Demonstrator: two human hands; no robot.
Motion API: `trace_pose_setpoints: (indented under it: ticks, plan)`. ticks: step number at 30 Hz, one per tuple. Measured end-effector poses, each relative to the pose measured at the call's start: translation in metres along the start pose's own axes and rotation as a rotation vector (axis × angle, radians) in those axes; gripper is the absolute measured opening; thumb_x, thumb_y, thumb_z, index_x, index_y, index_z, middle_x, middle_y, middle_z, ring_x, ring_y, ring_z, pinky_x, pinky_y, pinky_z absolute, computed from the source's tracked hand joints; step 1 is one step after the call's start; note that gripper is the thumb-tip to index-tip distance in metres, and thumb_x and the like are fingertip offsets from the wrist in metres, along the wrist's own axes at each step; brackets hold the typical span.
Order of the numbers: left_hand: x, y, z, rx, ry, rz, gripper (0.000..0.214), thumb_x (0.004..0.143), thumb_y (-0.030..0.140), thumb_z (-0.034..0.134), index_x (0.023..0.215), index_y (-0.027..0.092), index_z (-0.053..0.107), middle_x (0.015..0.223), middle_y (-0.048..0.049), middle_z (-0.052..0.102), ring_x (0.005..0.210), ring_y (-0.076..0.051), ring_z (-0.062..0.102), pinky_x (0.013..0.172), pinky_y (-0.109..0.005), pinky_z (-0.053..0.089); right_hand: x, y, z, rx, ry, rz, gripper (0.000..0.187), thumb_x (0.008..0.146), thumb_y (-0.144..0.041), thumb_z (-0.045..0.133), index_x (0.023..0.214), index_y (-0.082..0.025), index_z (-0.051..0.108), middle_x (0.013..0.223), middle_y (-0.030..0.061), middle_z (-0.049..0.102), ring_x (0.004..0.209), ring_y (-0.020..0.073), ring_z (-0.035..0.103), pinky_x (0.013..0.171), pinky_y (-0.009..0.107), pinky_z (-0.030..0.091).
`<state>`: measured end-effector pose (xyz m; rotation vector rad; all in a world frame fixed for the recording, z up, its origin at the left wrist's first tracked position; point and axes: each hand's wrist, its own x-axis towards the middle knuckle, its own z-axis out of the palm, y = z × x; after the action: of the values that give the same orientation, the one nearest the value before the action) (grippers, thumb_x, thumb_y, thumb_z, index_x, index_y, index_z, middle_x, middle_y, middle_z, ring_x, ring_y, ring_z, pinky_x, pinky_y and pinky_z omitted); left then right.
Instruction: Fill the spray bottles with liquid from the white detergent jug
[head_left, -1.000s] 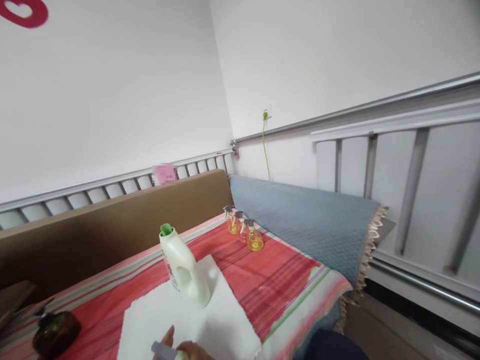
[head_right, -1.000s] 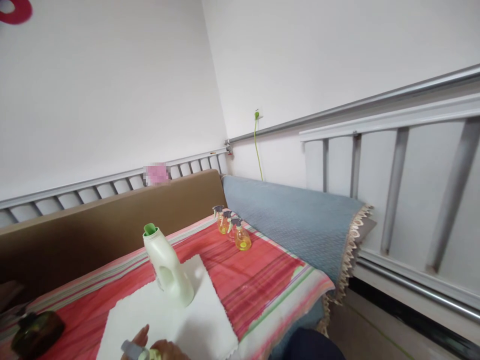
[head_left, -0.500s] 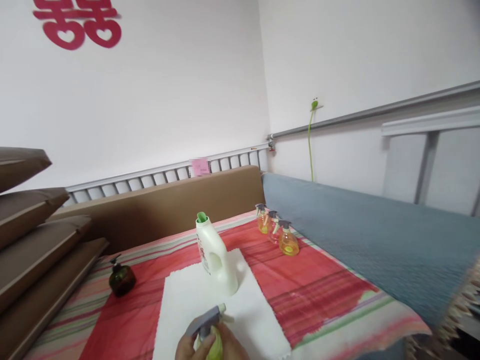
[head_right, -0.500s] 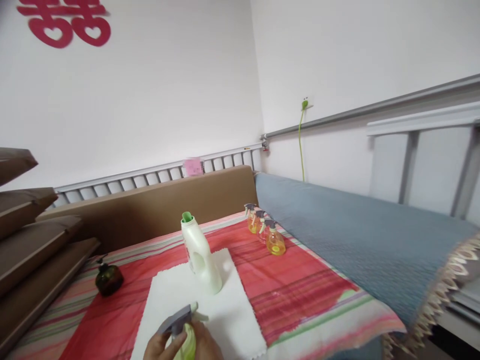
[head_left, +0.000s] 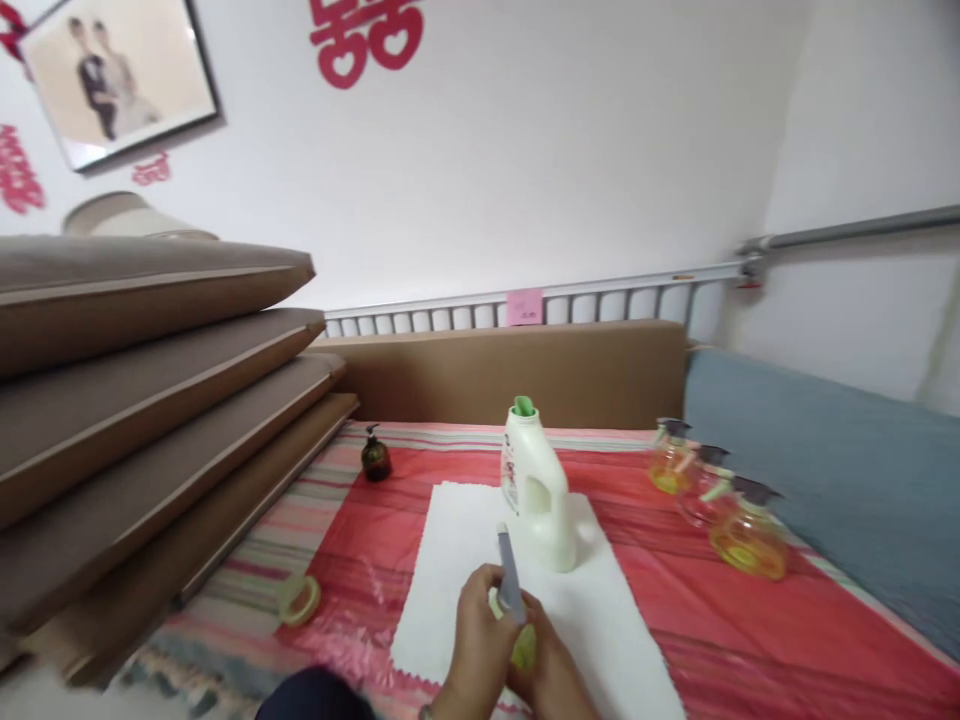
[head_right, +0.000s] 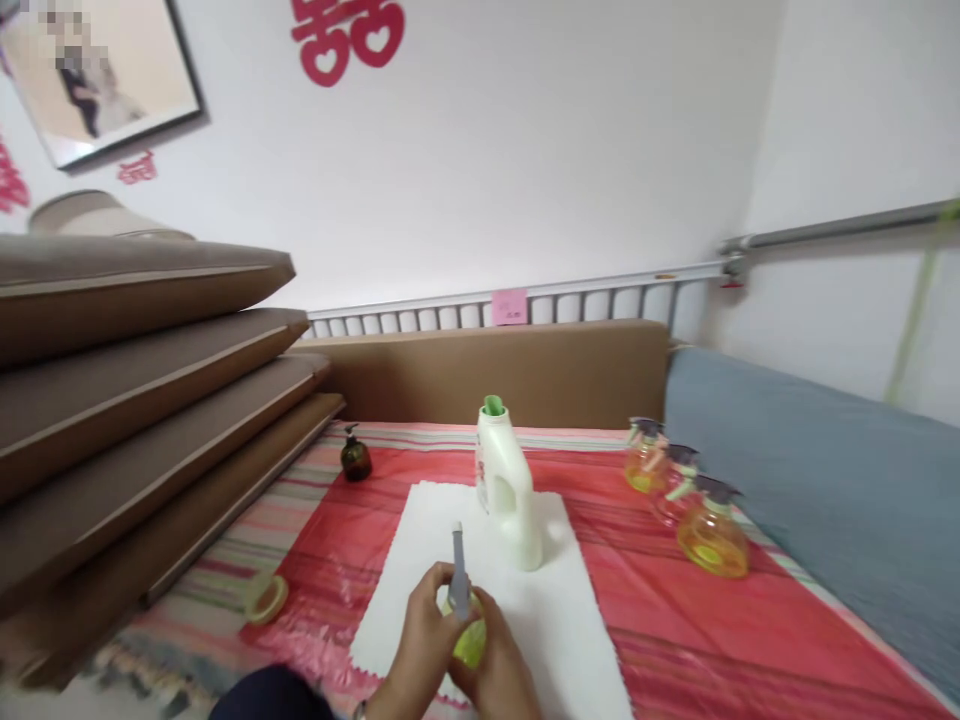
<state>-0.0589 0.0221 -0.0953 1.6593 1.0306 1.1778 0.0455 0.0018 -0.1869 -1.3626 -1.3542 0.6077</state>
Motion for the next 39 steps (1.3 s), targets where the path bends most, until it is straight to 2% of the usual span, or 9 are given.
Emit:
trace_pose_setpoints:
  ticks: [2, 8, 11, 16, 22, 26, 31, 34, 39]
  plan:
    - [-0.001, 0.001, 0.001, 0.051, 0.017, -0.002, 0.016, 0.064, 0.012, 0.059, 0.08, 0.017, 0.06, 0.082, -0.0056, 0.062, 0.083, -0.023, 0.057, 0.079, -0.034, 0.044, 0.001, 0.001, -0.002, 0.013, -0.045, -0.008, 0.063, 0.063, -0.03, 0.068, 0.121, -0.02, 0.045, 0.123, 0.0144, 0.06, 0.114, 0.0318, 0.055, 0.097, 0.042, 0.044]
    - [-0.004, -0.004, -0.002, -0.097, -0.177, -0.027, 0.023, 0.069, 0.014, 0.056, 0.091, 0.017, 0.063, 0.093, -0.0061, 0.065, 0.093, -0.023, 0.056, 0.086, -0.034, 0.042, 0.0, -0.003, -0.007, -0.001, -0.101, 0.016, 0.075, 0.064, -0.036, 0.068, 0.13, -0.017, 0.036, 0.13, 0.0162, 0.054, 0.118, 0.0328, 0.052, 0.093, 0.04, 0.048]
    - [-0.003, 0.002, 0.0, -0.112, -0.086, -0.009, 0.018, 0.065, 0.011, 0.06, 0.082, 0.018, 0.062, 0.085, -0.0039, 0.066, 0.087, -0.023, 0.057, 0.082, -0.032, 0.043, -0.001, -0.003, -0.008, -0.008, -0.107, 0.029, 0.07, 0.065, -0.035, 0.067, 0.127, -0.02, 0.04, 0.126, 0.0145, 0.057, 0.114, 0.033, 0.055, 0.093, 0.042, 0.047]
    - [0.007, 0.036, -0.005, -0.323, 0.007, 0.058, 0.022, 0.071, 0.015, 0.061, 0.091, 0.017, 0.056, 0.088, -0.0043, 0.064, 0.084, -0.02, 0.059, 0.079, -0.031, 0.045, -0.002, -0.005, -0.009, -0.002, -0.097, 0.056, 0.069, 0.064, -0.039, 0.068, 0.123, -0.019, 0.039, 0.119, 0.0142, 0.06, 0.106, 0.0325, 0.059, 0.089, 0.042, 0.048]
    - [0.032, 0.087, -0.046, -0.648, 0.189, 0.129, 0.017, 0.073, 0.022, 0.065, 0.082, 0.019, 0.051, 0.072, 0.0044, 0.055, 0.059, -0.009, 0.054, 0.067, -0.028, 0.049, -0.001, -0.01, -0.009, -0.026, -0.062, 0.113, 0.069, 0.058, -0.029, 0.071, 0.12, -0.018, 0.043, 0.114, 0.0112, 0.061, 0.105, 0.0312, 0.057, 0.093, 0.042, 0.044]
    - [0.04, 0.104, -0.072, -0.418, 0.347, 0.19, 0.019, 0.072, 0.025, 0.068, 0.072, 0.018, 0.05, 0.056, 0.0086, 0.047, 0.049, -0.006, 0.046, 0.052, -0.018, 0.041, -0.002, -0.011, -0.009, -0.038, -0.056, 0.14, 0.07, 0.058, -0.026, 0.07, 0.121, -0.016, 0.043, 0.118, 0.0134, 0.059, 0.108, 0.032, 0.056, 0.094, 0.043, 0.042]
    - [0.032, 0.059, -0.054, -0.121, 0.108, -0.105, 0.019, 0.064, 0.028, 0.071, 0.061, 0.015, 0.058, 0.048, 0.0066, 0.047, 0.041, -0.008, 0.043, 0.039, -0.019, 0.035, -0.001, -0.013, -0.009, -0.025, -0.055, 0.146, 0.071, 0.058, -0.028, 0.07, 0.122, -0.016, 0.043, 0.119, 0.0133, 0.059, 0.108, 0.0316, 0.056, 0.095, 0.042, 0.042]
    - [0.021, 0.019, -0.03, -0.11, 0.072, -0.159, 0.014, 0.062, 0.025, 0.071, 0.065, 0.012, 0.067, 0.058, -0.0014, 0.063, 0.057, -0.016, 0.058, 0.054, -0.026, 0.046, -0.002, -0.014, -0.008, -0.009, -0.054, 0.157, 0.07, 0.058, -0.026, 0.07, 0.122, -0.018, 0.041, 0.119, 0.0119, 0.059, 0.107, 0.0303, 0.057, 0.093, 0.042, 0.043]
    - [0.001, -0.021, -0.007, -0.206, -0.008, -0.206, 0.037, 0.061, 0.035, 0.072, 0.087, 0.01, 0.073, 0.083, -0.0127, 0.074, 0.079, -0.027, 0.067, 0.075, -0.037, 0.052, -0.003, -0.015, -0.003, 0.016, -0.042, 0.126, 0.064, 0.063, -0.023, 0.066, 0.122, -0.019, 0.04, 0.119, 0.0115, 0.06, 0.106, 0.026, 0.059, 0.091, 0.035, 0.047]
